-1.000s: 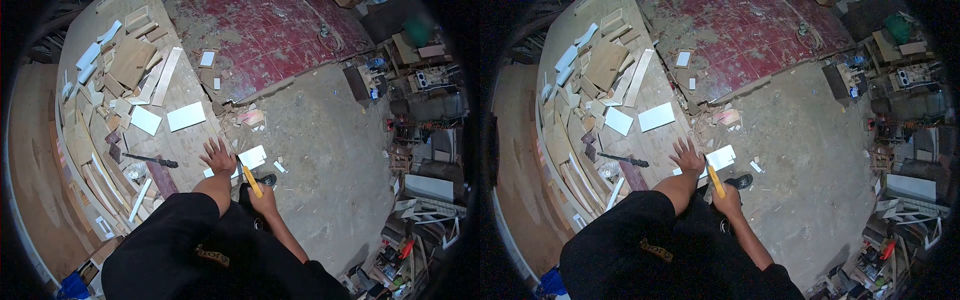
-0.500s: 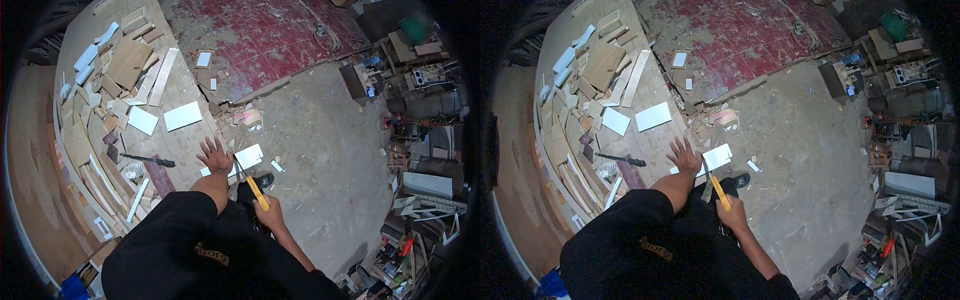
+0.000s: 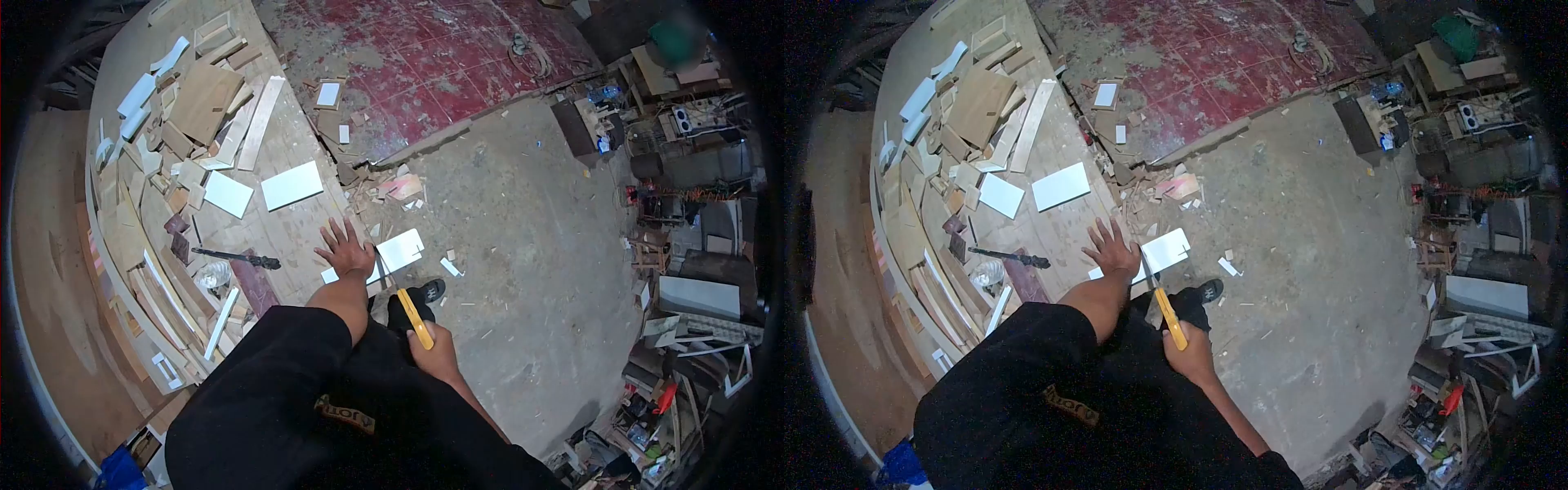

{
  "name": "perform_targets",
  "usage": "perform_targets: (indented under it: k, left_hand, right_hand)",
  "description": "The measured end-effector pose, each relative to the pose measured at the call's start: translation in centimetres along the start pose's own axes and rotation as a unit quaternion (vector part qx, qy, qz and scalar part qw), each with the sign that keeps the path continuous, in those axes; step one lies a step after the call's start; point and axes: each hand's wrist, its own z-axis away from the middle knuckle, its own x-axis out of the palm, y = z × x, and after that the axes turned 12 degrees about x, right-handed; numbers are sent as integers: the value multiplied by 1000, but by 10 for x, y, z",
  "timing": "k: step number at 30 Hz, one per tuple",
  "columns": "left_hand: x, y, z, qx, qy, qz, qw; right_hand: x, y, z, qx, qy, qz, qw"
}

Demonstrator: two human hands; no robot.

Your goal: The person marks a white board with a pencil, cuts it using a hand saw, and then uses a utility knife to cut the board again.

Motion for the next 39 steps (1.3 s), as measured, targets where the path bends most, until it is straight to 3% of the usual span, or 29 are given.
perform_targets:
  k: [9, 17, 19, 26, 32, 39]
  left_hand:
    - [2, 3, -3, -11, 3, -28, 1000]
    - [-5, 2, 0, -15, -19, -13, 1000]
    - [-2, 3, 1, -6, -15, -5, 1000]
    - [3, 3, 0, -13, 3, -5, 1000]
    - [-6, 8, 2, -17, -14, -15, 1000]
    - [-1, 7, 0, -18, 5, -9, 1000]
  right_hand:
    - [21, -4, -49, -34, 10, 19, 999]
    - [0, -20, -8, -33, 9, 21, 999]
    - [-22, -24, 10, 37, -30, 28, 998]
    - [-21, -43, -25, 55, -25, 26, 998]
    - [-22, -15, -10, -10, -35, 62, 997]
    - [-17, -29, -10, -10, -26, 42, 999]
